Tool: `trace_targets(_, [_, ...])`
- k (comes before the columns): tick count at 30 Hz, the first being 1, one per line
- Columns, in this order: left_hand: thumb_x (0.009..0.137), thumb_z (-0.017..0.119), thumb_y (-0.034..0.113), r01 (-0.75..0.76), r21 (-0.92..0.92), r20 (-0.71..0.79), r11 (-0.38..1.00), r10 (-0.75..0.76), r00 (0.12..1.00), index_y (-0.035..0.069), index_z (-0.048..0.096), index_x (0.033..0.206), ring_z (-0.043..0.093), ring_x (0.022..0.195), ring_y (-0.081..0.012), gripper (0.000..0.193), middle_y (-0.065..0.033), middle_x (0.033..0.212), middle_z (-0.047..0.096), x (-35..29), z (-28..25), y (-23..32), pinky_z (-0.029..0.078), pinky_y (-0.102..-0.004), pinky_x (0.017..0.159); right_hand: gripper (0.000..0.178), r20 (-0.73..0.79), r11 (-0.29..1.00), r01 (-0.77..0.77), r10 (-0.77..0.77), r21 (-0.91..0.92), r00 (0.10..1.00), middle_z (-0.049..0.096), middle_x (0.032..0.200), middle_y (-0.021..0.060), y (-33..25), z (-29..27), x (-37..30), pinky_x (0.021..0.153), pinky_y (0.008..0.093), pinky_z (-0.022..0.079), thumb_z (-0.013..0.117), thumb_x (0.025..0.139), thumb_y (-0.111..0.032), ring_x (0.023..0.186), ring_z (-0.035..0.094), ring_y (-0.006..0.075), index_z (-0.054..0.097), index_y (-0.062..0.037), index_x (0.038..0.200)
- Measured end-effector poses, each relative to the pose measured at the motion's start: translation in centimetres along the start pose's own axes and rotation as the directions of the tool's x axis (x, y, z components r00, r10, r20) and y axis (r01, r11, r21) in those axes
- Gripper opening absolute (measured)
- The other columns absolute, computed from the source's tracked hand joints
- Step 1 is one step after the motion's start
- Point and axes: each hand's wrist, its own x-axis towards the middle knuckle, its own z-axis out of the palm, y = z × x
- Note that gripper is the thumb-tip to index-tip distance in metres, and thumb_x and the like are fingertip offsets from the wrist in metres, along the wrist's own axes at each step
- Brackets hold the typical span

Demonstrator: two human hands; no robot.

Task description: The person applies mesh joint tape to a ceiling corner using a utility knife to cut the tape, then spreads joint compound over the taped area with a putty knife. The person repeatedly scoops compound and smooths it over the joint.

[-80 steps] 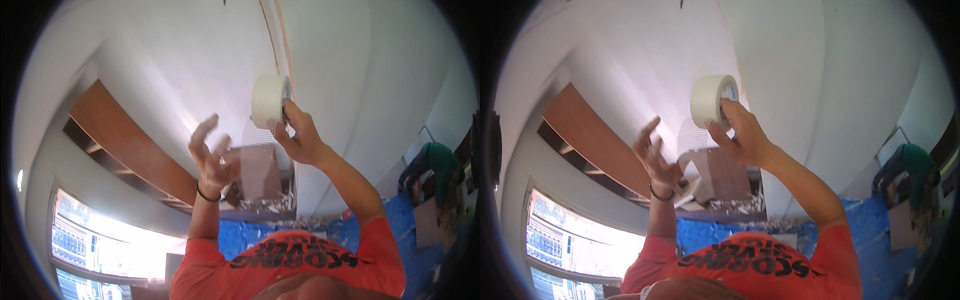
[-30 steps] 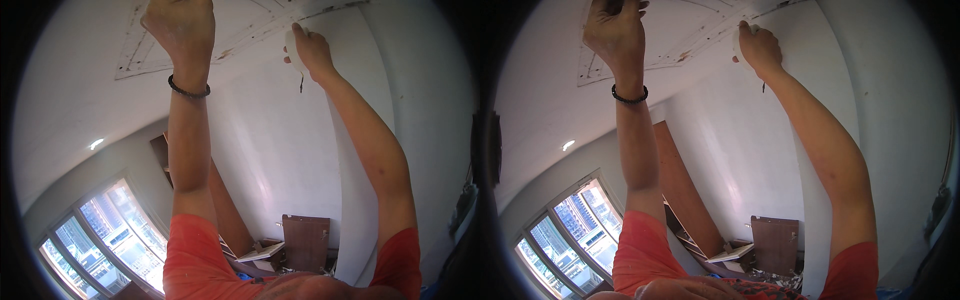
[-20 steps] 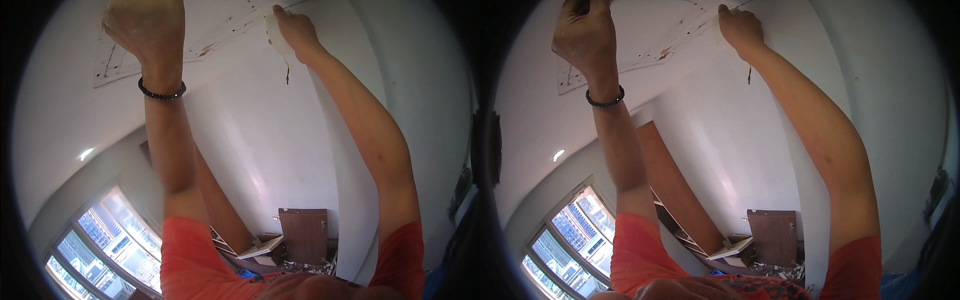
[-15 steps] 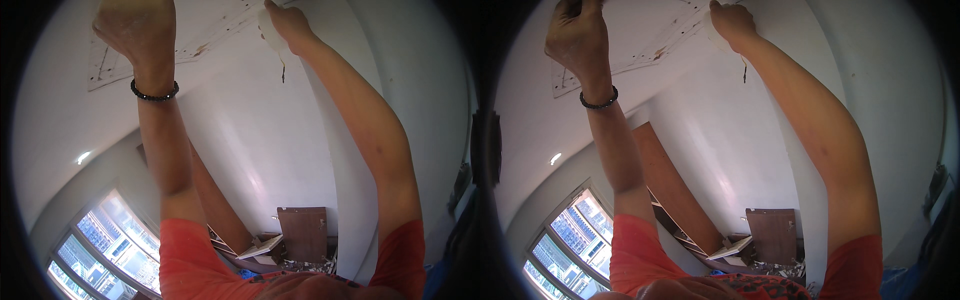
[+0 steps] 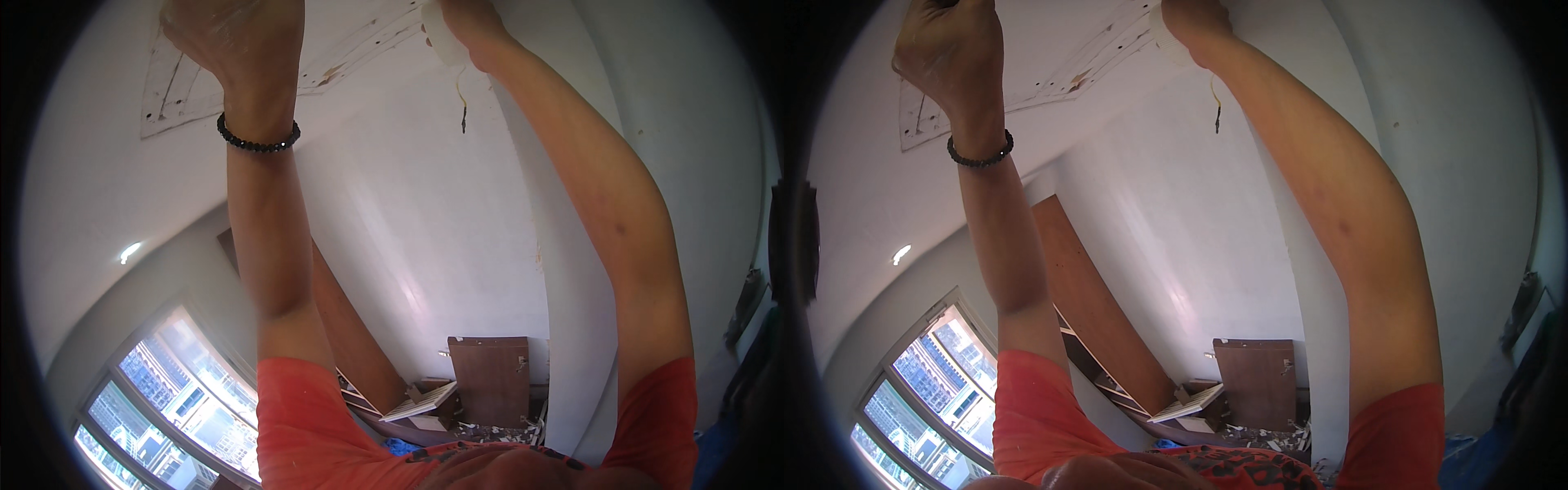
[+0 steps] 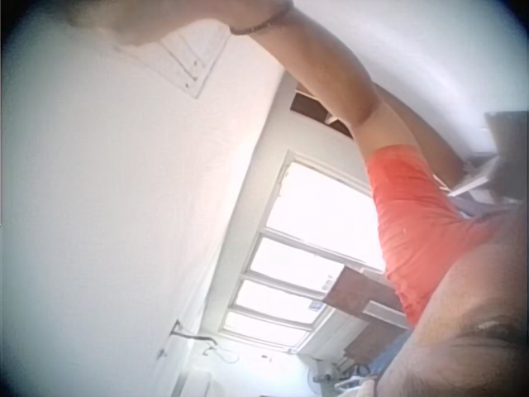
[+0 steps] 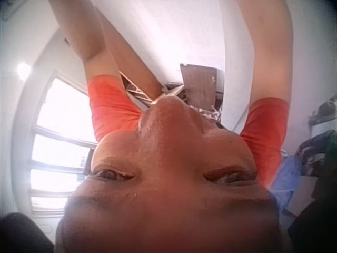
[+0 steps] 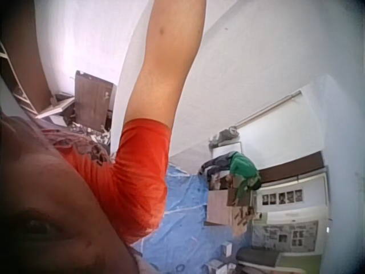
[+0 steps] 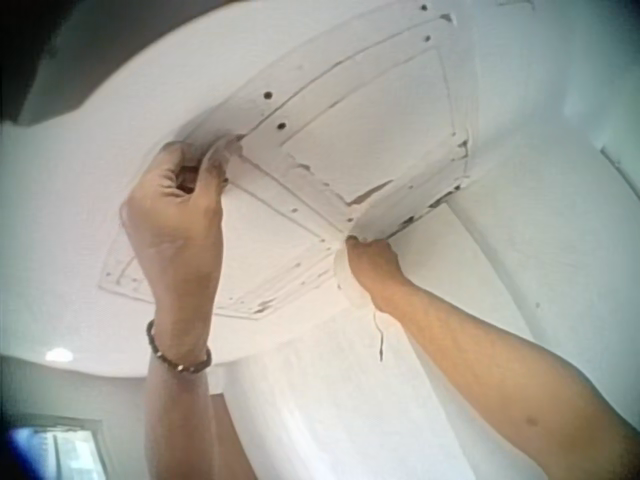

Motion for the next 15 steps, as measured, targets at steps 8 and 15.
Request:
trace_targets(8, [0.092, 0.074, 0.016, 0.019, 0.106, -0.025, 0.994, -0.016, 1.000, -0.003, 0.074, 0.089, 0.061, 0.063, -0.0123, 0.019, -0.0109, 0.073, 0.072, 0.4, 0.2, -0.7, 0.046, -0.0288, 0.059, 0.064, 0.046, 0.989, 0.143, -0.142, -0.032, 0.989, 0.059, 0.127, 0.0405, 0.7, -0.1, -1.5, 0.103, 0.0453, 0.046, 0.050, 0.101, -0.041, 0.120, 0.060, 0.0489, 0.058, 0.0188, 0.123])
trace_targets(15, [0.092, 0.075, 0.019, -0.053, 0.165, -0.016, 0.985, 0.057, 0.998, 0.000, 0.074, 0.085, 0.058, 0.060, -0.0109, 0.020, -0.0092, 0.070, 0.070, 0.6, 0.1, -1.4, 0.044, -0.0279, 0.056, 0.057, 0.240, 0.977, 0.174, -0.140, -0.127, 0.961, 0.065, 0.121, 0.0329, 0.4, 0.0, -0.7, 0.094, 0.0437, 0.052, 0.046, 0.104, -0.036, 0.111, 0.066, 0.0387, 0.057, 0.0157, 0.126])
